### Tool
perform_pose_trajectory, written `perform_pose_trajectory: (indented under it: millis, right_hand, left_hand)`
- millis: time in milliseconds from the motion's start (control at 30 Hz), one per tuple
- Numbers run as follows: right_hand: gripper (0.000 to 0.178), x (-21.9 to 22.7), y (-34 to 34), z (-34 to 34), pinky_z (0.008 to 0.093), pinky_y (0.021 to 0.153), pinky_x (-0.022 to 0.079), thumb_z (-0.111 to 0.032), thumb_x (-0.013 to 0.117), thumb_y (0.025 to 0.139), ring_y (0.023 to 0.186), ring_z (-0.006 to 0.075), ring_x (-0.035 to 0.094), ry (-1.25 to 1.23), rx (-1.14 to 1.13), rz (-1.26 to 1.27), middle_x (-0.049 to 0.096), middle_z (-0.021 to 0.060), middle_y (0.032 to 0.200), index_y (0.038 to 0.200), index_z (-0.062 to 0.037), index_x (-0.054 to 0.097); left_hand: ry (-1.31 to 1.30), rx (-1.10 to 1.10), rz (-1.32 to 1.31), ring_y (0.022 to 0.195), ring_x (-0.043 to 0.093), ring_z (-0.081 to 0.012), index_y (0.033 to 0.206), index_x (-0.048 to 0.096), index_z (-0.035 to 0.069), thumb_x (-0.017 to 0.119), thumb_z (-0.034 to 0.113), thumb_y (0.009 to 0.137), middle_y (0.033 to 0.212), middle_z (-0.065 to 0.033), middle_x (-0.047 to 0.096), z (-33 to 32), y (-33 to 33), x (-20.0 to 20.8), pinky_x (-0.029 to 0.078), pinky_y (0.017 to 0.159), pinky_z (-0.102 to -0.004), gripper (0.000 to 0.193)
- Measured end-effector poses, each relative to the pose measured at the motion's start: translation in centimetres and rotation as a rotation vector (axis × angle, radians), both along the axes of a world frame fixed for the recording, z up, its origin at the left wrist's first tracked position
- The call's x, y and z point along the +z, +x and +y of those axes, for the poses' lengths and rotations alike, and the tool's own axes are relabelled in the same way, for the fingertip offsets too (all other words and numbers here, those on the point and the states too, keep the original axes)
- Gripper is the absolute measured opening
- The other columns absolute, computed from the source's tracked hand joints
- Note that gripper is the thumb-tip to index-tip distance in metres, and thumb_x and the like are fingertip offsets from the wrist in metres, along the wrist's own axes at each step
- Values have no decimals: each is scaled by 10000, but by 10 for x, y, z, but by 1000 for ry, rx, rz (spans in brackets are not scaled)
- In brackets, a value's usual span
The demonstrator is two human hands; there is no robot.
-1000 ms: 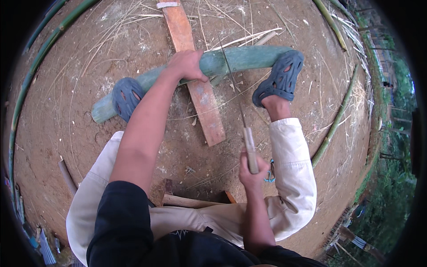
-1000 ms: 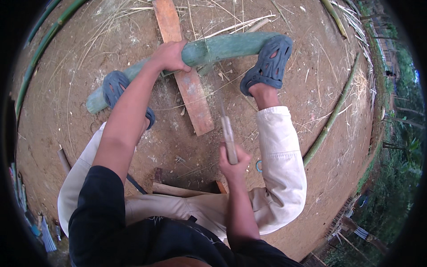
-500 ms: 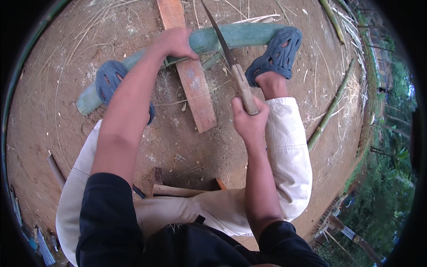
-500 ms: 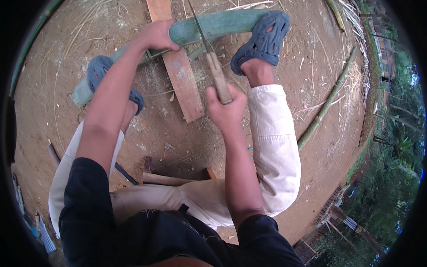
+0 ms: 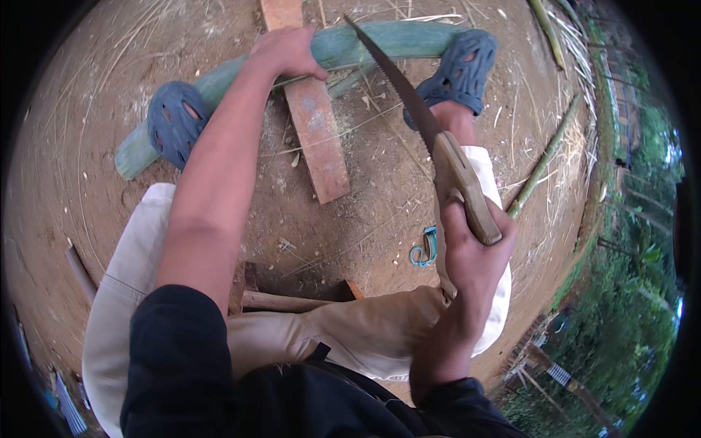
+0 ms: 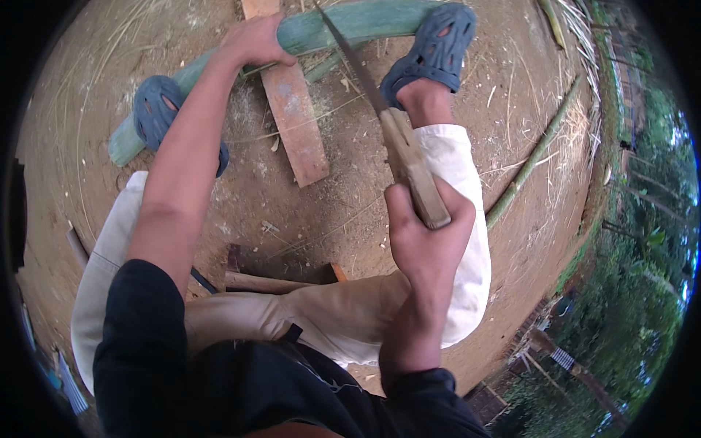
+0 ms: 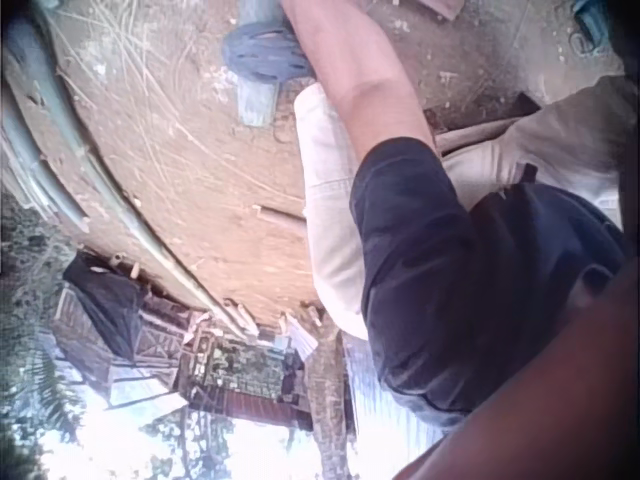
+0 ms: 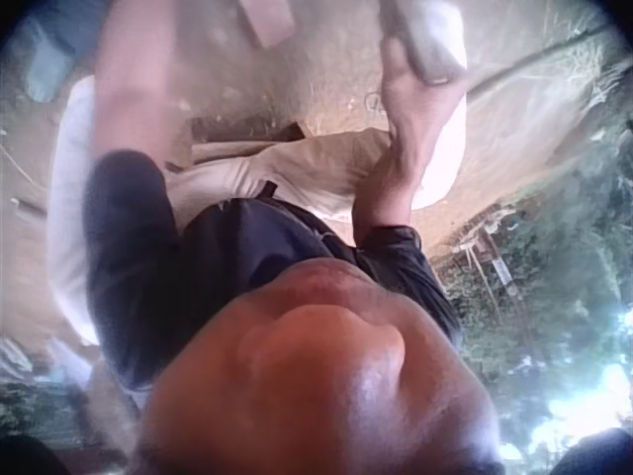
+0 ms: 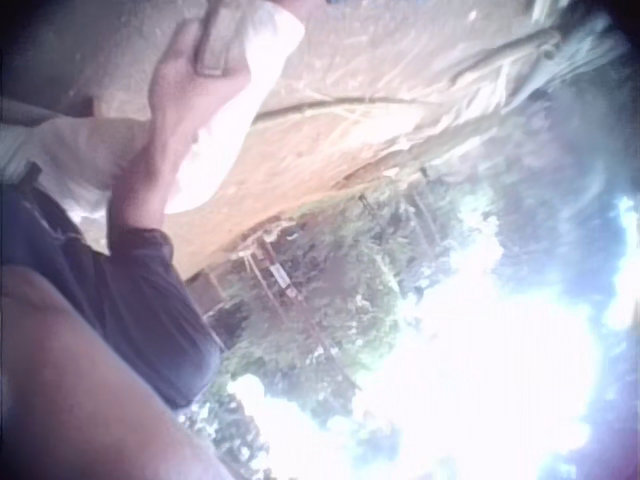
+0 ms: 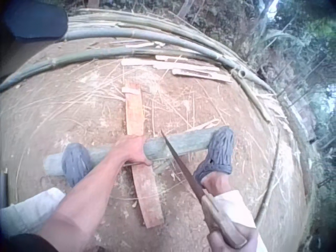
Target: The person sits on the ground and uses a hand saw to cut a long green bamboo pole. The bamboo is stabilized between the person's feet and a wooden block. The person repeatedly saws back and forth until the bamboo is severed into two pieces.
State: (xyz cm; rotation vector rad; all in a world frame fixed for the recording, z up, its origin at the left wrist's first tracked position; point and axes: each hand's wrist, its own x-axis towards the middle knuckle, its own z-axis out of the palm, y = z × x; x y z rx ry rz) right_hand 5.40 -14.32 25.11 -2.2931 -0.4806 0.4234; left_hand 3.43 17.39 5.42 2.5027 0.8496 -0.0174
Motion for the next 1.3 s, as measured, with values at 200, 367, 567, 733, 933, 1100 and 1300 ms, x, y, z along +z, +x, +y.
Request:
perform_pose_trajectory:
  millis: [200, 367, 567, 733, 933, 1100, 1300]
  right_hand:
    - [200, -32, -26, -21, 270, 512, 395, -67, 676, 857, 572, 40, 495, 30, -13, 24, 553, -34, 598, 690, 17, 605]
    - [221, -49, -48, -23, 281, 515, 395, -73, 664, 861, 575, 42, 484, 108, 3, -52, 530, -21, 580, 672, 19, 594]
    - [201, -58, -52, -33, 284, 528, 403, -83, 673, 873, 575, 49, 491, 112, -53, 20, 533, -22, 590, 712, 22, 616]
    - [113, -109, -57, -70, 259, 562, 448, -76, 680, 886, 607, 44, 531, 197, -42, -5, 580, -17, 634, 850, 30, 697]
    - [87, -164, -80, -74, 255, 574, 473, -59, 689, 880, 619, 40, 558, 282, -70, -23, 598, -6, 648, 886, 22, 719]
    - [72, -173, -73, -81, 253, 569, 476, -39, 684, 873, 604, 52, 576, 323, -42, 7, 607, 20, 642, 888, 23, 718]
    - [54, -158, -85, -65, 262, 549, 472, -15, 677, 872, 573, 72, 585, 321, -54, -8, 618, 42, 636, 881, 24, 713]
  left_hand:
    - [-43, -44, 45, 1131, 672, -360, 1354, 595, 65, 858, 471, 609, 1220, -198, 701, -1, 7, 4, 532, 987, -453, 889]
    - [-62, -93, -23, 1125, 671, -362, 1312, 618, 67, 859, 467, 599, 1207, -192, 705, 3, 6, -4, 531, 979, -455, 852]
    - [-41, -154, -7, 1120, 673, -361, 1322, 617, 75, 867, 480, 577, 1218, -192, 702, 11, -4, 2, 528, 977, -459, 885]
    - [2, -217, 8, 1108, 676, -365, 1230, 666, 67, 882, 483, 565, 1165, -198, 716, -3, -6, -10, 529, 964, -466, 814]
    - [10, -213, 137, 1120, 665, -382, 1254, 648, 58, 886, 501, 553, 1176, -214, 707, 11, -4, -9, 522, 973, -477, 863]
    - [33, -186, 85, 1121, 673, -365, 1249, 623, -20, 884, 504, 589, 1182, -209, 711, 2, -9, -2, 532, 955, -473, 882]
    - [8, -177, 68, 1108, 675, -381, 1304, 626, 42, 887, 458, 555, 1182, -211, 710, 10, -9, -6, 531, 963, -465, 896]
